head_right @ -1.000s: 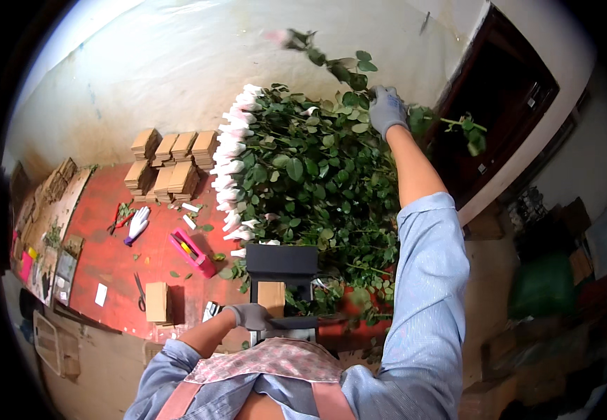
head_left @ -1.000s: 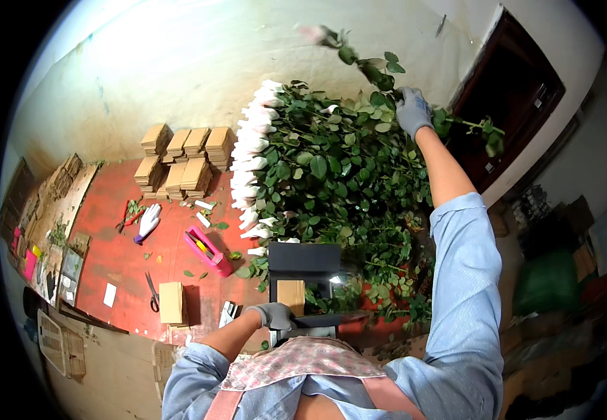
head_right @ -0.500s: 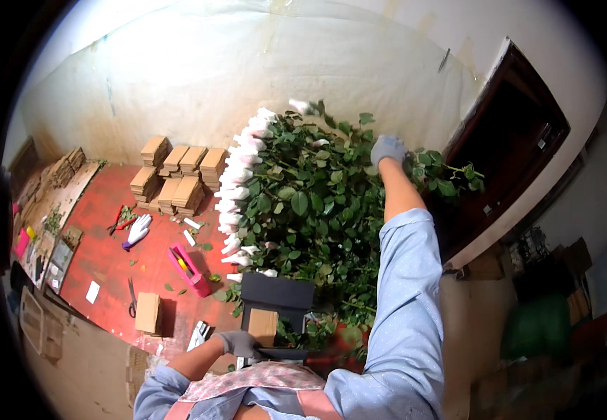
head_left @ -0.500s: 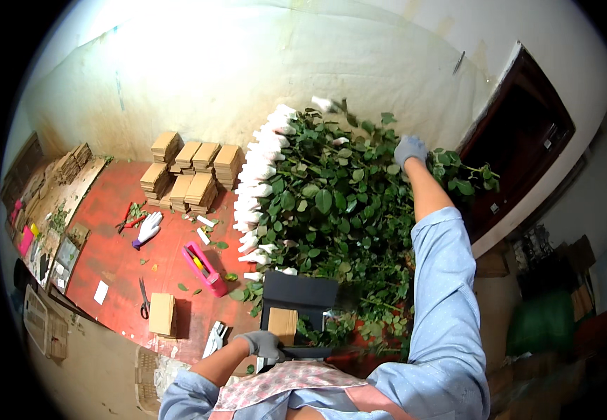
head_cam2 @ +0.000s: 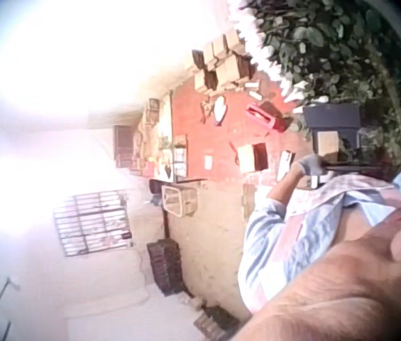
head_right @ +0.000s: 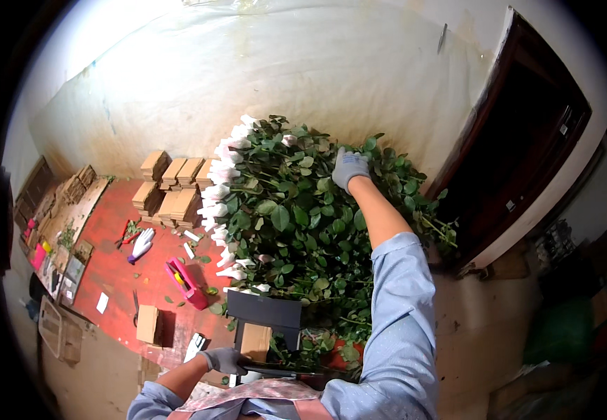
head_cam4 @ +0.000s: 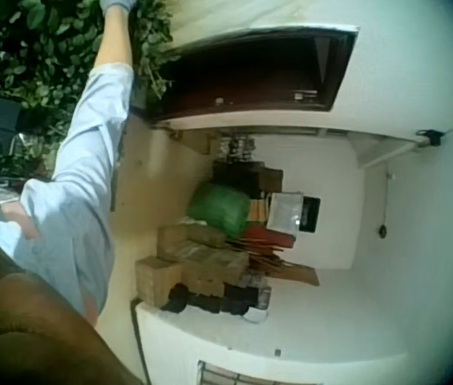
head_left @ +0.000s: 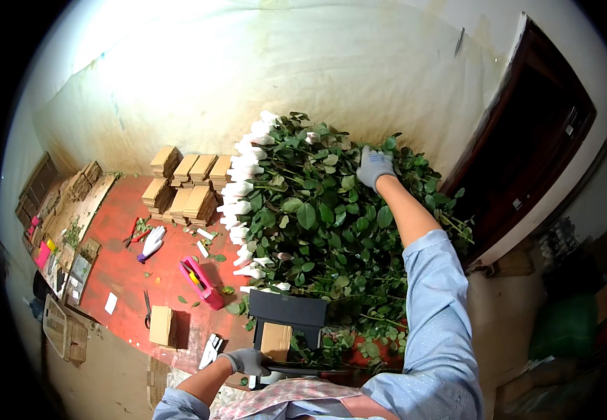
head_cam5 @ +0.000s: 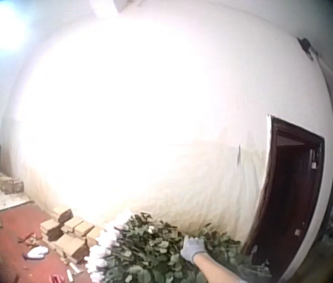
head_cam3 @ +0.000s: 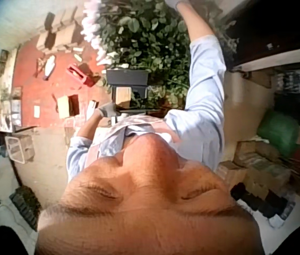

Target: The person arranges white flowers and green leaves into a black rectangular tray. They pick up individual flowers and leaves from a pile on the table and place them into the tray, adjusting their positions to create a floral arrangement.

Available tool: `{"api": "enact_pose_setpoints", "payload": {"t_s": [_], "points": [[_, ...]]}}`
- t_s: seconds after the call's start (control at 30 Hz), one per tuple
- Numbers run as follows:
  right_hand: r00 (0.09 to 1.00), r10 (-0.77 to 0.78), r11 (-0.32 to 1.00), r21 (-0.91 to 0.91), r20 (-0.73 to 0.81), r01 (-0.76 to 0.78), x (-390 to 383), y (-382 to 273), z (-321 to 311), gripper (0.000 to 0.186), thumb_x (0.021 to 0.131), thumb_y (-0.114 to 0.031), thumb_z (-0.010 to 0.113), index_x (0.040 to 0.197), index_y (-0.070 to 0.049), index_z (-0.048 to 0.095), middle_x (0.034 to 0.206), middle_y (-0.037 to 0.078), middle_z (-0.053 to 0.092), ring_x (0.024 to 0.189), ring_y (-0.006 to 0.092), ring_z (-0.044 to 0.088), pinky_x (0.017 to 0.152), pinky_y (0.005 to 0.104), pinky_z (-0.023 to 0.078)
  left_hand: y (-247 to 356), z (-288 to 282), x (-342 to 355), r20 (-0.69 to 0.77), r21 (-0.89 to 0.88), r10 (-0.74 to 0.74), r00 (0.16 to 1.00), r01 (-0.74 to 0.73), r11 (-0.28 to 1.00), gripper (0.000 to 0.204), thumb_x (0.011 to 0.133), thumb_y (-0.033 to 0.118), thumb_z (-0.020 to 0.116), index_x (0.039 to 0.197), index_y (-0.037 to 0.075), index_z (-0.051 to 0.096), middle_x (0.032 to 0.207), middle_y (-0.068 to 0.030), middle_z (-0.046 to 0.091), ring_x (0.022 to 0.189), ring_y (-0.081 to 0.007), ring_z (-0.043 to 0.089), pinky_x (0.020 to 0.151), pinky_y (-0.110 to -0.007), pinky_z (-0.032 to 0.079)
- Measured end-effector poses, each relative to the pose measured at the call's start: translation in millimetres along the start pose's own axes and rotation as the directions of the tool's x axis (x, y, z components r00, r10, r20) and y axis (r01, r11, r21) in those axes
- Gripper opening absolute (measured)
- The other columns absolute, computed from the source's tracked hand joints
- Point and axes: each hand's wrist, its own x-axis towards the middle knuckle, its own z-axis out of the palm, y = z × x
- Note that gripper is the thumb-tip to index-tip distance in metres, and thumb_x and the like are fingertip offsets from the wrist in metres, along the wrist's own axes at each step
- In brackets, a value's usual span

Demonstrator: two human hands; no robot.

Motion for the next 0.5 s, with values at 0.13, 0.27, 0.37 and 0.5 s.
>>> {"api": "enact_pose_setpoints", "payload": {"t_s": [0.13,0.27,0.37,0.5], "points": [[0.999,0.009,0.969,-0.246,-0.050,-0.021,3.9,17.6,3.2,0.059,0.096,-0.018,0.054,0.151,-0.002,0.041,0.137,0.023,0.060,0.126,0.0370,0.059,0.107,0.0533,0.041,7.7,-4.1,1.6,-0.003,0.008,-0.012,1.000,0.012,1.000,0.049,0.086,0.047,0.063,0.125,0.016,0.068,0.111,-0.0194,0.072,0.104,-0.0391,0.067,0.091,-0.045,0.050],[0.886,-0.027,0.943,-0.306,-0.464,-0.131,12.0,37.5,-23.6,0.044,0.092,-0.021,0.059,0.133,-0.005,0.054,0.123,0.019,0.064,0.115,0.0342,0.061,0.098,0.0511,0.044,7.5,-5.2,4.5,0.007,0.030,-0.003,1.000,0.003,1.000,0.047,0.086,0.046,0.062,0.123,0.017,0.068,0.109,-0.0190,0.072,0.102,-0.0388,0.067,0.089,-0.046,0.050],[0.734,-0.045,0.980,-0.172,-0.678,-0.099,8.4,40.5,-92.3,0.042,0.089,-0.026,0.063,0.125,-0.005,0.058,0.117,0.018,0.063,0.109,0.0343,0.060,0.095,0.0520,0.045,0.9,-0.6,8.6,0.030,0.033,-0.002,1.000,0.001,0.999,0.047,0.086,0.045,0.061,0.123,0.016,0.068,0.109,-0.0190,0.072,0.102,-0.0383,0.067,0.089,-0.046,0.051],[0.349,-0.027,0.960,0.073,-0.937,0.270,6.4,39.7,-183.5,0.035,0.088,-0.022,0.060,0.116,-0.001,0.059,0.112,0.024,0.061,0.104,0.0428,0.058,0.091,0.0526,0.047,-3.9,5.2,8.4,-0.103,0.004,0.082,0.991,-0.082,0.997,0.048,0.083,0.048,0.061,0.114,0.015,0.074,0.103,-0.0203,0.073,0.098,-0.0383,0.069,0.087,-0.045,0.053]]}}
